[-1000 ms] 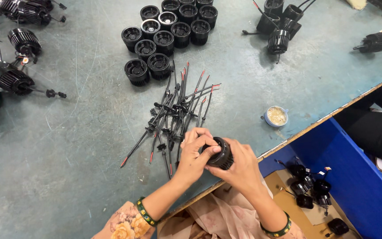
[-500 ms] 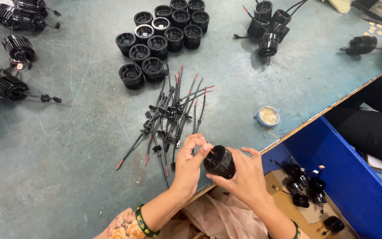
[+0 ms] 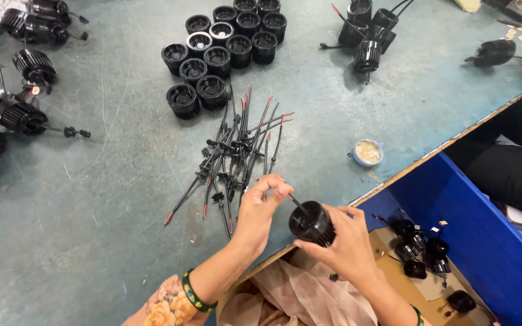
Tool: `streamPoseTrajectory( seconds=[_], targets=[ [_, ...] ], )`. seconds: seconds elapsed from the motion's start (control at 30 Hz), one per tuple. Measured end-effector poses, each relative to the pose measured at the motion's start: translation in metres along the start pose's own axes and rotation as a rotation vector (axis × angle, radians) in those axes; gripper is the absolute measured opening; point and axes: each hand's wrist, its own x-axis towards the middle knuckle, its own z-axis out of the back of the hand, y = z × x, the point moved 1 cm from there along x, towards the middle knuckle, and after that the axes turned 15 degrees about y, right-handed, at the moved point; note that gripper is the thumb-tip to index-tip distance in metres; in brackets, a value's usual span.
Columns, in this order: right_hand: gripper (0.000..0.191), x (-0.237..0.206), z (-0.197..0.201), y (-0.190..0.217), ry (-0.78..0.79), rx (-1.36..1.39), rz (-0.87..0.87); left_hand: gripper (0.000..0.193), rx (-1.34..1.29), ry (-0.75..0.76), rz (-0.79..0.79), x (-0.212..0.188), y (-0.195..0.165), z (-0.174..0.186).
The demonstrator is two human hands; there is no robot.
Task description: The person picks black cylindrical housings and wires from a table, applies a paste to wire ends, and inserts them into the housings. The person repeats this process for several units, placing finished assemblies aside.
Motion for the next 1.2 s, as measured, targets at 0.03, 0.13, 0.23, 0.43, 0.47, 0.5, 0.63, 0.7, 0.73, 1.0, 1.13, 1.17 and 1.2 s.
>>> streamPoseTrajectory(
  seconds=[0.03, 0.13, 0.23, 0.43, 0.47, 0.5, 0.63, 0.7, 0.73, 1.0, 1.13, 1.17, 1.2],
  targets=[
    [0.072, -0.002, -0.003, -0.006, 0.018, 0.086, -0.064, 0.025, 0.145, 0.043, -0.034, 0.001, -0.002, 0.0],
    [0.068, -0.006, -0.008, -0.032, 0.069, 0.46, -0.193, 0.033, 0.461, 0.145, -0.123, 0.004, -0.011, 0.005],
    [0.075, -0.008, -0.004, -0.059, 0.035, 0.83, -0.242, 0.05, 0.698, 0.138, -0.183, 0.016, -0.026, 0.021],
    [0.075, 0.029, 0.087, -0.123, -0.046, 1.189, -0.001, 0.022, 1.322, -0.079, -0.205, 0.019, -0.04, 0.058],
    [0.073, 0.038, 0.106, -0.135, -0.058, 1.126, -0.023, 0.017, 1.358, -0.081, -0.196, 0.019, -0.038, 0.06],
    [0.068, 0.054, 0.121, -0.148, -0.057, 0.984, -0.034, 0.012, 1.393, -0.075, -0.191, 0.02, -0.035, 0.062],
    [0.064, 0.122, 0.161, -0.215, -0.121, 0.198, -0.214, 0.01, 1.414, -0.073, -0.178, 0.022, -0.029, 0.067],
    [0.07, 0.158, 0.167, -0.247, -0.17, -0.105, -0.286, 0.012, 1.434, -0.094, -0.17, 0.02, -0.03, 0.066],
    [0.071, 0.172, 0.166, -0.26, -0.186, -0.229, -0.298, 0.012, 1.458, -0.092, -0.184, 0.019, -0.031, 0.064],
    [0.065, 0.248, 0.14, -0.266, -0.442, -0.161, -0.416, 0.041, 1.617, -0.003, -0.178, 0.016, -0.04, 0.051],
    [0.072, 0.263, 0.13, -0.259, -0.361, -0.129, -0.533, 0.038, 1.625, -0.001, -0.143, 0.018, -0.038, 0.054],
    [0.073, 0.263, 0.13, -0.262, -0.338, -0.109, -0.54, 0.038, 1.635, -0.005, -0.153, 0.018, -0.038, 0.055],
    [0.075, 0.264, 0.129, -0.266, -0.312, -0.091, -0.544, 0.038, 1.645, -0.013, -0.162, 0.017, -0.037, 0.055]
  ],
)
